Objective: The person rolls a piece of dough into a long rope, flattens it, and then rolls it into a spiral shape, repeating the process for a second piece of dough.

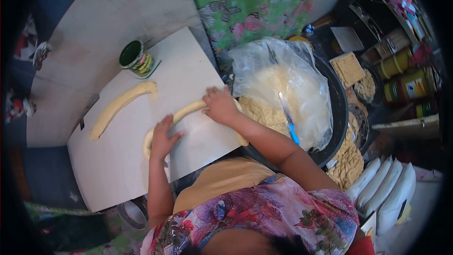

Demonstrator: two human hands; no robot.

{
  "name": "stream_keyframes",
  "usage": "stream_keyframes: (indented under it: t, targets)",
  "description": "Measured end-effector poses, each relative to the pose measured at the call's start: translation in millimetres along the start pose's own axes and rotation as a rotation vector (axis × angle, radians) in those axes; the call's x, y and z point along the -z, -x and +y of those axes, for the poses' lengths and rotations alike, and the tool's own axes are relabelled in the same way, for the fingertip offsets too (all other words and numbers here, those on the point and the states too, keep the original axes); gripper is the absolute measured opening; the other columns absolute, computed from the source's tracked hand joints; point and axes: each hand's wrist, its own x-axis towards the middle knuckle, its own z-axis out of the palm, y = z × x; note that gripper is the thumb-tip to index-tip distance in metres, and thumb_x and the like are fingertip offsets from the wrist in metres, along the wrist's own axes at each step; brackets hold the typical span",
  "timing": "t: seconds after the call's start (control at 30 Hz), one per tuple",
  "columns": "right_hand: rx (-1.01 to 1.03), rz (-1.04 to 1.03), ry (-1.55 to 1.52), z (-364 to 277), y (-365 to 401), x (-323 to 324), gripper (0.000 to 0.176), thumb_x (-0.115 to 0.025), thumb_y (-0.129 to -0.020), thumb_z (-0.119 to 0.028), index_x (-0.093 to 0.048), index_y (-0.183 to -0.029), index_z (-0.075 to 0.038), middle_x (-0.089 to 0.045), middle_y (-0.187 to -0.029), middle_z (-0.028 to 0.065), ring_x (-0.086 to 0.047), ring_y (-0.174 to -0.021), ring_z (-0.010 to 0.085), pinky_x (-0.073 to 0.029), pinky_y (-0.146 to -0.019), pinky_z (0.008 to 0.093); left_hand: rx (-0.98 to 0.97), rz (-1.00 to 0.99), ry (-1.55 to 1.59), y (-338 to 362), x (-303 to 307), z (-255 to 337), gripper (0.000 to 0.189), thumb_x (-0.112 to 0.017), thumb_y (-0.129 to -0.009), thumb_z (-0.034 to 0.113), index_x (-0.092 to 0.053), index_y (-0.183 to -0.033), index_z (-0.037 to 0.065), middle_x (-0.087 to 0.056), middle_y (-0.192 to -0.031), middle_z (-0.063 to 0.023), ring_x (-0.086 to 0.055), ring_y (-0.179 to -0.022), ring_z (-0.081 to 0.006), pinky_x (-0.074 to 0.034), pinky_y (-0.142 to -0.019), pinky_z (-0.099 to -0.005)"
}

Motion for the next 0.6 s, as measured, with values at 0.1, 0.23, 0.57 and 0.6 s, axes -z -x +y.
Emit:
stream_keyframes:
  t: [0.1,0.23,0.57,0.6]
  targets:
    - [0.16,-0.02,-0.245,5.9,35.3,-5.9,0.035,-0.067,-0.087,-0.027,-0.057,-0.114,-0.008,-0.064,-0.111,0.0126,-0.059,-0.109,0.0316,-0.036,-0.099,0.0528,0.07,0.125,0.172,41.2,13.1,-5.3,0.082,-0.079,-0.077,0.03,-0.042,-0.146,0.006,-0.043,-0.149,-0.0189,-0.038,-0.139,-0.0375,-0.024,-0.117,-0.048]
    - [0.201,-0.171,-0.623,-11.9,73.0,22.7,0.035,-0.069,-0.085,-0.018,-0.051,-0.113,-0.007,-0.064,-0.093,0.0098,-0.062,-0.088,0.0296,-0.045,-0.08,0.0421,0.304,0.321,-0.412,58.7,1.6,-42.0,0.069,-0.08,-0.074,0.02,-0.051,-0.136,0.007,-0.042,-0.149,-0.0191,-0.032,-0.143,-0.037,-0.021,-0.118,-0.0477]
    - [0.134,-0.064,-1.687,40.1,157.0,78.7,0.065,-0.074,-0.086,-0.023,-0.039,-0.137,-0.007,-0.058,-0.104,0.0092,-0.057,-0.099,0.0181,-0.044,-0.088,0.031,0.054,-0.382,0.15,27.6,30.9,137.4,0.059,-0.078,-0.074,0.007,-0.048,-0.125,0.005,-0.067,-0.087,-0.0159,-0.068,-0.082,-0.0338,-0.052,-0.072,-0.0377]
    - [0.195,0.085,-1.463,46.8,167.5,85.9,0.068,-0.076,-0.083,-0.022,-0.039,-0.138,-0.007,-0.059,-0.106,0.0114,-0.058,-0.102,0.0221,-0.045,-0.091,0.0337,-0.088,-0.435,0.203,22.5,27.9,166.6,0.06,-0.078,-0.075,0.009,-0.048,-0.126,0.006,-0.068,-0.089,-0.0163,-0.068,-0.083,-0.0342,-0.052,-0.073,-0.0382]
